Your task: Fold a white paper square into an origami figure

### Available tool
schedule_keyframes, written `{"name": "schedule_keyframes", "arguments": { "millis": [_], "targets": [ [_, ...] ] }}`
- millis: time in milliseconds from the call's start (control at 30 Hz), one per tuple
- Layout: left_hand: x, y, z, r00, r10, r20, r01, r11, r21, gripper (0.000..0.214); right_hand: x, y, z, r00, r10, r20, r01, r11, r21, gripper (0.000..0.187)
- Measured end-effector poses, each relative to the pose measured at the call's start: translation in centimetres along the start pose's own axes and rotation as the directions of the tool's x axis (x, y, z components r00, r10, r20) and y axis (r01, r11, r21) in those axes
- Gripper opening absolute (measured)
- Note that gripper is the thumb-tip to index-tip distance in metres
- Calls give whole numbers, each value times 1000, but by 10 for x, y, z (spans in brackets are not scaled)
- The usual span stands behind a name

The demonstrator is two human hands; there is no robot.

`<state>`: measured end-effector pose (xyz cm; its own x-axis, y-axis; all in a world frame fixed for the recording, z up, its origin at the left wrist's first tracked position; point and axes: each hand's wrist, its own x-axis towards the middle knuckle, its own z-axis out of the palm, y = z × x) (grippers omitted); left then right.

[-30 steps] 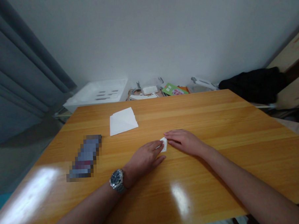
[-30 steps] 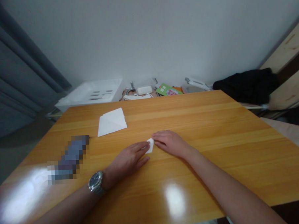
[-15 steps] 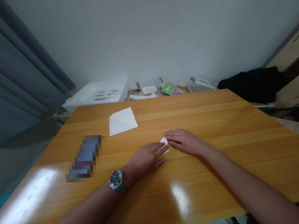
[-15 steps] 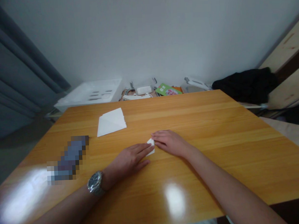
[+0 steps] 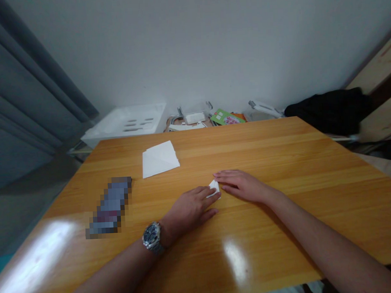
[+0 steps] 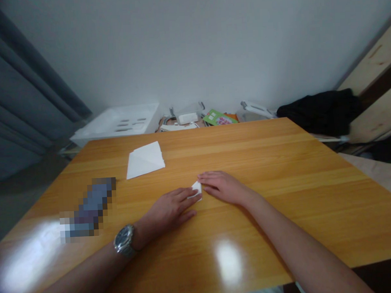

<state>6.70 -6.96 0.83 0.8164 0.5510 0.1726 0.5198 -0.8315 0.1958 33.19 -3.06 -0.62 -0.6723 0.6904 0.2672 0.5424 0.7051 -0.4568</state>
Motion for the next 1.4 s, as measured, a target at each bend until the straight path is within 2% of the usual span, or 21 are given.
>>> {"name": "schedule_keyframes", "arguments": {
  "millis": [433, 700, 1200, 1400],
  "targets": [
    [0, 1, -2, 999, 2, 36, -2, 1000, 16, 47, -4, -1, -9, 997, 25, 78, -30, 997, 65, 39],
    [0, 2, -2, 999, -5, 37, 5, 1000, 13, 48, -9, -6, -19, 985, 14, 170, -13, 1000, -5, 50],
    [1, 3, -5, 999, -14, 42, 13, 1000, 6, 46, -10, 5, -11, 993, 0, 118, 15, 992, -123, 47],
    [2, 4, -8, 999, -13, 46, 14, 1000, -12, 46, -11, 6, -8, 996, 23, 88, -9, 988, -155, 47]
  ]
}}
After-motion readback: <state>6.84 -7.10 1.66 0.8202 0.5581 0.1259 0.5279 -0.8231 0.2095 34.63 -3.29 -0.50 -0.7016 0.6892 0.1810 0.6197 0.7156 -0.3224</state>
